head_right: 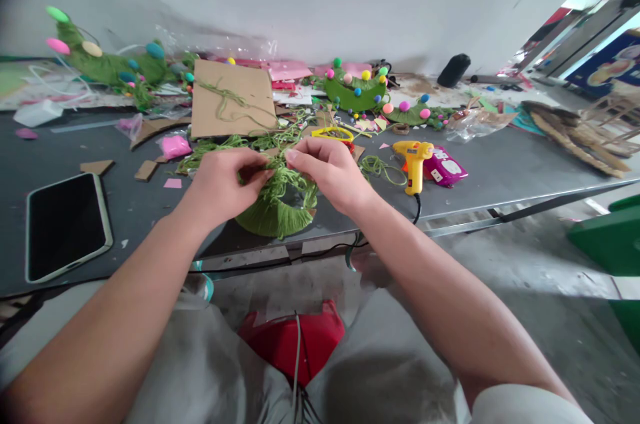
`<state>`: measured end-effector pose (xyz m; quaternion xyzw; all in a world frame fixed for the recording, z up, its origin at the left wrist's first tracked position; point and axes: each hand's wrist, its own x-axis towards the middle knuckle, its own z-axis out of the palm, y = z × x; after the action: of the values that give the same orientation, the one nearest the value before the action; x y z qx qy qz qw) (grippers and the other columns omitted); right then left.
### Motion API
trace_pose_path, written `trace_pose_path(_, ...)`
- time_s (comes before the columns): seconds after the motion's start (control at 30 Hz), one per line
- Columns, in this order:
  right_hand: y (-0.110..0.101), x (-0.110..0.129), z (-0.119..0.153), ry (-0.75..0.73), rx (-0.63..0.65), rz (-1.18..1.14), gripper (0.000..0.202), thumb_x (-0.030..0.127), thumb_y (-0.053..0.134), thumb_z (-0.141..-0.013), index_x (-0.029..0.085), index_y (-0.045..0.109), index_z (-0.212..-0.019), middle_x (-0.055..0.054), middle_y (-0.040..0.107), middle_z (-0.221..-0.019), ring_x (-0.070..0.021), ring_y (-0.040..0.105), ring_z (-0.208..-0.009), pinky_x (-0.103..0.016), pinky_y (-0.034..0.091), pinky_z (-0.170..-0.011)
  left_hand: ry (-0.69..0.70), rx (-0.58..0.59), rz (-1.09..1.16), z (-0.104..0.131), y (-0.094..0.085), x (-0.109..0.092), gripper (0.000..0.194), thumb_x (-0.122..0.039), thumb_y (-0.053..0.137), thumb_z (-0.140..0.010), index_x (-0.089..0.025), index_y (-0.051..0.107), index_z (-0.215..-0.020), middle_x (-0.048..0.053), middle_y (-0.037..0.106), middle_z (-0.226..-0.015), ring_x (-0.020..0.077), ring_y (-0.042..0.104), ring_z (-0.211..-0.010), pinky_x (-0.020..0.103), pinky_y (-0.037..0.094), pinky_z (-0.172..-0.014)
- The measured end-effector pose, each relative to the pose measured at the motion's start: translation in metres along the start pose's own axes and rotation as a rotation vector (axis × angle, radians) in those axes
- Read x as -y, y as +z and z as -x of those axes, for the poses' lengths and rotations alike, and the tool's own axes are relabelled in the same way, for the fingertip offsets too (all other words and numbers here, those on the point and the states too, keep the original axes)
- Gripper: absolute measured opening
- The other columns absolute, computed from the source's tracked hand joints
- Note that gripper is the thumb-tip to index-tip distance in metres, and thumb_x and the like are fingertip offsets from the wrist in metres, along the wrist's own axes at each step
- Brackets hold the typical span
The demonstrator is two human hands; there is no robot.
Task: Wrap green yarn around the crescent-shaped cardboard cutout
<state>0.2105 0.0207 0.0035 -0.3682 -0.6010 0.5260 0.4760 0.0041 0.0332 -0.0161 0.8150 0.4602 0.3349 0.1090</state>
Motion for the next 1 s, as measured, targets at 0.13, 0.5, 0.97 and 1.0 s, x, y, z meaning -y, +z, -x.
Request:
trace_pose_path(0.13, -0.002, 0.002, -0.001, -0.041, 0.001, 0.146, 0.03, 0.038, 0.073, -0.085, 0.017, 0.059, -0.068, 0.003, 0.045, -0.062, -0.0092, 0.034, -0.058, -0.027, 0.024, -0.053, -0.003, 0.012, -0.029, 0.001, 0.0, -0.001, 0.012, -0.027, 0.064, -0.081, -0.018, 0.071, -0.078, 0.006, 0.071, -0.073, 0.0181, 0.06, -0.061, 0.032, 0.045, -0.061)
trace_pose_path(0.5, -0.04, 0.003, -0.002, -0.269, -0.061, 0.831, 0.018, 0.035, 0.07, -0.088, 0.018, 0.071, -0.083, -0.003, 0.067, -0.08, -0.0143, 0.053, -0.069, -0.03, 0.039, -0.065, -0.085, -0.11, 0.006, -0.004, -0.015, -0.001, 0.011, -0.032, 0.067, -0.086, -0.021, 0.069, -0.087, 0.006, 0.071, -0.086, 0.0205, 0.063, -0.074, 0.034, 0.05, -0.071)
trace_pose_path(0.97, -0.097, 0.037, 0.007, -0.134, -0.369, 0.58, 0.028, 0.034, 0.07, -0.089, 0.017, 0.065, -0.068, -0.002, 0.054, -0.059, -0.0075, 0.043, -0.055, -0.034, 0.028, -0.054, -0.395, -0.384, -0.051, -0.004, -0.044, 0.042, 0.024, -0.044, 0.063, -0.086, -0.023, 0.064, -0.097, 0.002, 0.075, -0.098, 0.0204, 0.07, -0.088, 0.039, 0.049, -0.079)
trace_pose_path(1.0, -0.101, 0.042, 0.011, -0.061, -0.302, 0.463, 0.03, 0.037, 0.071, -0.088, 0.016, 0.065, -0.068, -0.003, 0.057, -0.063, -0.0073, 0.047, -0.056, -0.033, 0.03, -0.054, -0.4, -0.386, -0.045, -0.004, -0.044, 0.042, 0.024, -0.044, 0.063, -0.085, -0.023, 0.064, -0.097, 0.002, 0.075, -0.099, 0.0204, 0.071, -0.087, 0.039, 0.049, -0.077)
